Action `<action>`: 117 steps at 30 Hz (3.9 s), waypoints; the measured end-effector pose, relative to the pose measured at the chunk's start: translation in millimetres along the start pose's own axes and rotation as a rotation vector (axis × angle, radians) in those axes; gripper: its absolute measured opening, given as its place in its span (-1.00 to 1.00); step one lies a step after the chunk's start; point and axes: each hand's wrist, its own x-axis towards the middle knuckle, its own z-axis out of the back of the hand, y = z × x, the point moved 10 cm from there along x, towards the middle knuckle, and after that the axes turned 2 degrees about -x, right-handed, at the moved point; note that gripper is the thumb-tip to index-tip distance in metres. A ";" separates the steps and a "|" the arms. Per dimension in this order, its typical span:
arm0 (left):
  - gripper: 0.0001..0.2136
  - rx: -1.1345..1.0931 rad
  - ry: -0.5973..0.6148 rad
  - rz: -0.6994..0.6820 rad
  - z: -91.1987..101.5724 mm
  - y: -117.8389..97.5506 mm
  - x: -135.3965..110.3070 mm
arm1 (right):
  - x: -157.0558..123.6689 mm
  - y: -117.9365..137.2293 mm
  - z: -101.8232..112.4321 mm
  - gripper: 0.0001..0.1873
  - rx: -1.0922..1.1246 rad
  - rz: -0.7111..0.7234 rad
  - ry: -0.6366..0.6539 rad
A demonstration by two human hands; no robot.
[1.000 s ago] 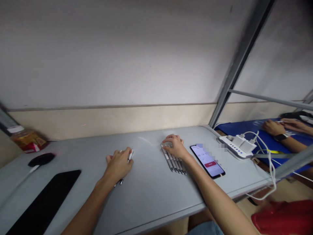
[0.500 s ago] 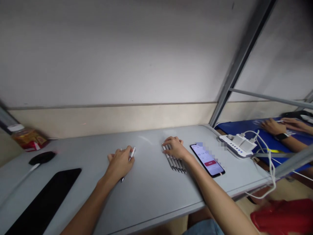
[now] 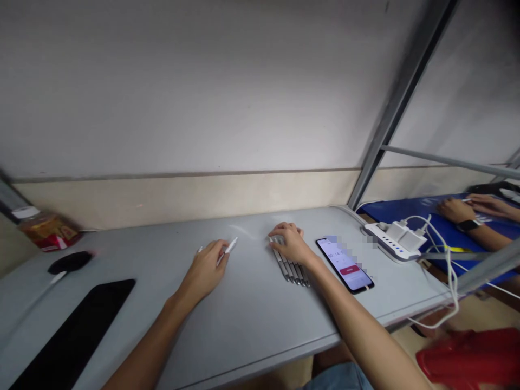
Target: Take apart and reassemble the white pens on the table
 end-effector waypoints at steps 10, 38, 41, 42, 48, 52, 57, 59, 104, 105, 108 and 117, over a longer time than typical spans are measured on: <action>-0.72 -0.317 0.105 -0.194 -10.6 -45.0 -6.8 | -13.0 55.0 -18.1 -0.77 0.325 0.245 0.192; -0.77 0.003 -0.091 -0.103 3.1 -17.6 0.9 | -11.8 52.6 3.0 -0.77 0.537 0.212 -0.044; -0.75 -0.027 -0.107 -0.116 2.8 -17.2 1.7 | -9.1 43.9 -3.0 -0.58 0.582 0.153 -0.038; -0.75 -0.026 -0.113 -0.129 3.1 -18.2 1.6 | -7.7 38.3 -10.5 -0.54 0.581 0.102 0.006; -0.76 -0.064 -0.145 -0.165 6.2 -18.9 1.1 | -5.4 33.4 -20.1 -0.68 0.611 0.090 0.044; -0.77 -0.023 -0.140 -0.172 4.5 -19.0 1.0 | -6.6 36.0 -24.0 -0.68 0.611 0.080 0.097; -0.78 -0.010 -0.108 -0.163 -0.1 -19.3 0.0 | -5.7 34.0 -13.9 -0.69 0.655 0.098 0.003; -0.77 0.004 -0.099 -0.165 -1.2 -20.6 -0.7 | -5.4 32.3 -18.4 -0.74 0.640 0.076 0.050; -0.69 -0.040 -0.054 -0.163 -4.5 -16.6 0.2 | -0.3 5.6 10.5 -0.78 0.080 0.139 -0.166; -0.70 -0.037 -0.049 -0.162 -5.3 -16.4 0.2 | -0.2 5.9 10.9 -0.78 0.086 0.146 -0.166; -0.71 -0.025 -0.037 -0.167 -6.8 -18.4 -0.7 | -1.0 12.1 9.6 -0.79 0.131 0.196 -0.153; -0.74 -0.049 0.021 -0.178 -19.7 -23.2 -3.4 | -8.0 42.7 -4.8 -0.82 0.277 0.333 -0.082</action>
